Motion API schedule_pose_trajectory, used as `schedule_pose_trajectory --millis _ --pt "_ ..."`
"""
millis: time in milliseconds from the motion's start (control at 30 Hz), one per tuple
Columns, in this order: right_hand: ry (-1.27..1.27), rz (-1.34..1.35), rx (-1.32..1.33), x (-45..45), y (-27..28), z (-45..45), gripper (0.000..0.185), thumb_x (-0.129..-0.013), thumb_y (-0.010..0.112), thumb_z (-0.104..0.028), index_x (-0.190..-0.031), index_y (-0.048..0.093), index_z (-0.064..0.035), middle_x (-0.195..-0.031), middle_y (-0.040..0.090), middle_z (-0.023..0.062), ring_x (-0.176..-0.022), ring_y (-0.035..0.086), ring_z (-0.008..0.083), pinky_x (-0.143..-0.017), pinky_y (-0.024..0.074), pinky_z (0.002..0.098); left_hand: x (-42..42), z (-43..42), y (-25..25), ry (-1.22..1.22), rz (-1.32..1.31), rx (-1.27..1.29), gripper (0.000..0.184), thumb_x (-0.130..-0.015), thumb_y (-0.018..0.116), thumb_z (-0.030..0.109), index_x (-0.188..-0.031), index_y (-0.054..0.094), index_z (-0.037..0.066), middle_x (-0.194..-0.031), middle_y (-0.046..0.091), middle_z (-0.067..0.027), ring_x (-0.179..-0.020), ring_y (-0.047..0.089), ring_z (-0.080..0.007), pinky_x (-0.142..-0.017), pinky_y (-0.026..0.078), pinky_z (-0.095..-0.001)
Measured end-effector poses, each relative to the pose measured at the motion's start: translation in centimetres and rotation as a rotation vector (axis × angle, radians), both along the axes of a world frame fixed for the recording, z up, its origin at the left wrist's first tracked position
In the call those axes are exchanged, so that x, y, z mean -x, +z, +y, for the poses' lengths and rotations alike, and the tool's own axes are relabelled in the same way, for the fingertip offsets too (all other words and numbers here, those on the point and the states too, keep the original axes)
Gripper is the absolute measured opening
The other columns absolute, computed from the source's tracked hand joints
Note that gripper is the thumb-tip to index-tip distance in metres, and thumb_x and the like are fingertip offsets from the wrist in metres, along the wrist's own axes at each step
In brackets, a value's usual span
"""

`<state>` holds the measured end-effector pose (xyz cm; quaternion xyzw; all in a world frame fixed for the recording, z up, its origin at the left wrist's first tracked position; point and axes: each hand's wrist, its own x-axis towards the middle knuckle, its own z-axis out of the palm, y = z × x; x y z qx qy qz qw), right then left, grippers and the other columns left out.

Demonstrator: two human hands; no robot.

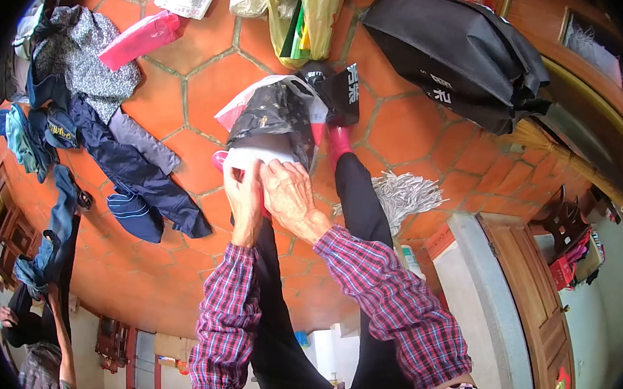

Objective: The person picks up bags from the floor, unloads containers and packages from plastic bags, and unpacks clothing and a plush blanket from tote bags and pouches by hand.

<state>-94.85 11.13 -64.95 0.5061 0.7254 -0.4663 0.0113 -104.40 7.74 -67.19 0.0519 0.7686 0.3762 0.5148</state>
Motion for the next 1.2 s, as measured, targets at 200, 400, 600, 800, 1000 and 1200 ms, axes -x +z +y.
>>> schedule_pose_trajectory --millis 200,400,600,800,1000,1200 --pt "0.018 -0.044 -0.043 -3.2 -0.5 0.7 0.028 -0.076 0.052 -0.005 -0.103 0.057 0.0029 -0.086 0.054 0.0154 -0.083 0.053 0.0318 -0.071 0.0450 0.0415 1.8 0.8 -0.9 0.033 0.127 0.067 0.020 -0.087 0.047 0.011 -0.088 0.056 -0.007 -0.069 0.055 0.0003 -0.063 0.047 -0.0078 -0.054 0.039 -0.0279" --pt "-0.131 0.253 -0.092 -3.4 1.9 3.2 0.027 -0.072 0.062 0.002 -0.097 0.057 -0.0031 -0.085 0.051 0.0117 -0.082 0.053 0.0315 -0.070 0.0451 0.0397 5.6 -4.0 -4.9 -0.032 0.258 0.144 0.021 -0.089 0.045 0.011 -0.096 0.058 -0.004 -0.083 0.062 -0.0039 -0.071 0.056 -0.0099 -0.062 0.045 -0.0261" --pt "-0.565 -0.040 0.035 -4.3 -4.5 3.4 0.062 -0.069 0.072 -0.019 -0.121 0.043 -0.0037 -0.110 0.047 0.0191 -0.099 0.050 0.0340 -0.085 0.0416 0.0400 7.6 -5.6 -2.6 -0.105 0.337 0.173 0.025 -0.092 0.045 0.013 -0.104 0.057 -0.006 -0.084 0.063 -0.0046 -0.072 0.057 -0.0089 -0.063 0.046 -0.0248" --pt "-0.525 0.082 0.186 -1.1 -8.7 0.5 0.045 -0.069 0.061 -0.006 -0.114 0.055 -0.0059 -0.094 0.061 0.0209 -0.088 0.060 0.0336 -0.076 0.0471 0.0386 4.0 -1.9 0.4 -0.297 0.067 0.004 0.027 -0.086 0.059 0.009 -0.110 0.056 -0.003 -0.102 0.060 -0.0045 -0.092 0.056 -0.0099 -0.078 0.044 -0.0236" --pt "-0.685 0.088 0.293 -2.6 -6.9 1.3 0.021 -0.077 0.051 -0.005 -0.095 0.061 0.0009 -0.080 0.060 0.0250 -0.079 0.060 0.0396 -0.065 0.0469 0.0401 -0.6 -0.1 -1.5 -0.171 0.124 -0.096 0.056 -0.070 0.074 0.012 -0.115 0.044 -0.003 -0.107 0.053 -0.0108 -0.100 0.051 -0.0187 -0.087 0.042 -0.0319" --pt "-0.496 0.200 0.168 -5.1 -9.0 1.9 0.020 -0.075 0.055 -0.007 -0.093 0.063 -0.0023 -0.092 0.063 0.0186 -0.086 0.062 0.0297 -0.075 0.0485 0.0350 1.6 -2.5 -4.8 -0.101 0.237 0.204 0.023 -0.066 0.074 0.007 -0.082 0.063 -0.003 -0.079 0.063 -0.0057 -0.069 0.058 -0.0147 -0.064 0.046 -0.0287"
